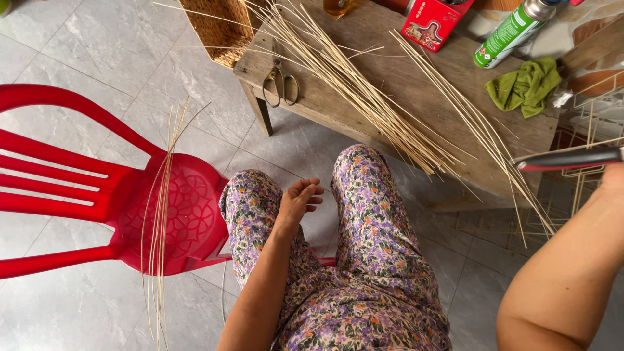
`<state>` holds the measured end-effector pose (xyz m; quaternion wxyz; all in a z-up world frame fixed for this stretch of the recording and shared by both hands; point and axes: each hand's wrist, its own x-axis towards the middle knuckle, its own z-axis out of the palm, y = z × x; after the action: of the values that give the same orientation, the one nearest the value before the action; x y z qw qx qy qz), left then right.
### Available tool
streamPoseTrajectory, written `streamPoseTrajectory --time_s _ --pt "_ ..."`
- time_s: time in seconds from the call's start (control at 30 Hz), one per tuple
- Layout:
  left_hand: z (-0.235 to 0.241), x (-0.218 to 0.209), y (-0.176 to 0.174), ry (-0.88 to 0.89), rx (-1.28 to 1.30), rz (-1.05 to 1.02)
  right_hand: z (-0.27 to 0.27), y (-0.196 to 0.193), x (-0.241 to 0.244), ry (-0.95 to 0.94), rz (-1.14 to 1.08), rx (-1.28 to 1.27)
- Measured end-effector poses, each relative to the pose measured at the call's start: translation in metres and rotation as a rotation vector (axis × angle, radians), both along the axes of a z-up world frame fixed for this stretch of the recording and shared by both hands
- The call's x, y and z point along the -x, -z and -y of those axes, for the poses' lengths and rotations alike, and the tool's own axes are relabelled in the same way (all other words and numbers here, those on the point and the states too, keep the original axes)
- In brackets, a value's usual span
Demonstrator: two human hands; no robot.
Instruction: The person sits on a red plastic chair and repeatedly sharpens thin wooden sticks using a small knife. They hold each stick with the left hand and scrape the blade along its length with the right hand, then place the sharpened stick on a nearby wooden table. The process is repeated for multiple sticks throughout the clip.
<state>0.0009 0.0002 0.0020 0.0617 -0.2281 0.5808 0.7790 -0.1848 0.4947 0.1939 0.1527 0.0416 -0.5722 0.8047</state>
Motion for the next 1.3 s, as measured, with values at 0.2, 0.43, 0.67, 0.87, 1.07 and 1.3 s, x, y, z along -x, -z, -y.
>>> streamPoseTrajectory --time_s 0.2,0.43,0.67,0.87,1.07,1.3 --pt "-0.010 -0.009 -0.024 -0.033 0.069 -0.051 0.097 -0.017 -0.068 -0.235 0.071 0.015" --pt "-0.047 -0.028 -0.082 0.098 0.050 -0.210 0.199 0.029 -0.123 -0.460 0.344 -0.232" --pt "-0.070 -0.029 -0.120 0.040 -0.178 -0.331 0.234 0.057 -0.153 -0.751 0.363 -0.617" --pt "-0.064 -0.025 -0.108 -0.056 -0.220 -0.318 0.239 0.064 -0.164 -0.813 0.391 -0.725" --pt "-0.048 -0.026 -0.099 -0.118 -0.135 -0.251 0.234 0.063 -0.166 -0.856 0.368 -0.746" --pt "0.009 -0.039 -0.111 -0.338 -0.156 -0.276 0.205 0.068 -0.145 -0.681 0.448 -0.308"
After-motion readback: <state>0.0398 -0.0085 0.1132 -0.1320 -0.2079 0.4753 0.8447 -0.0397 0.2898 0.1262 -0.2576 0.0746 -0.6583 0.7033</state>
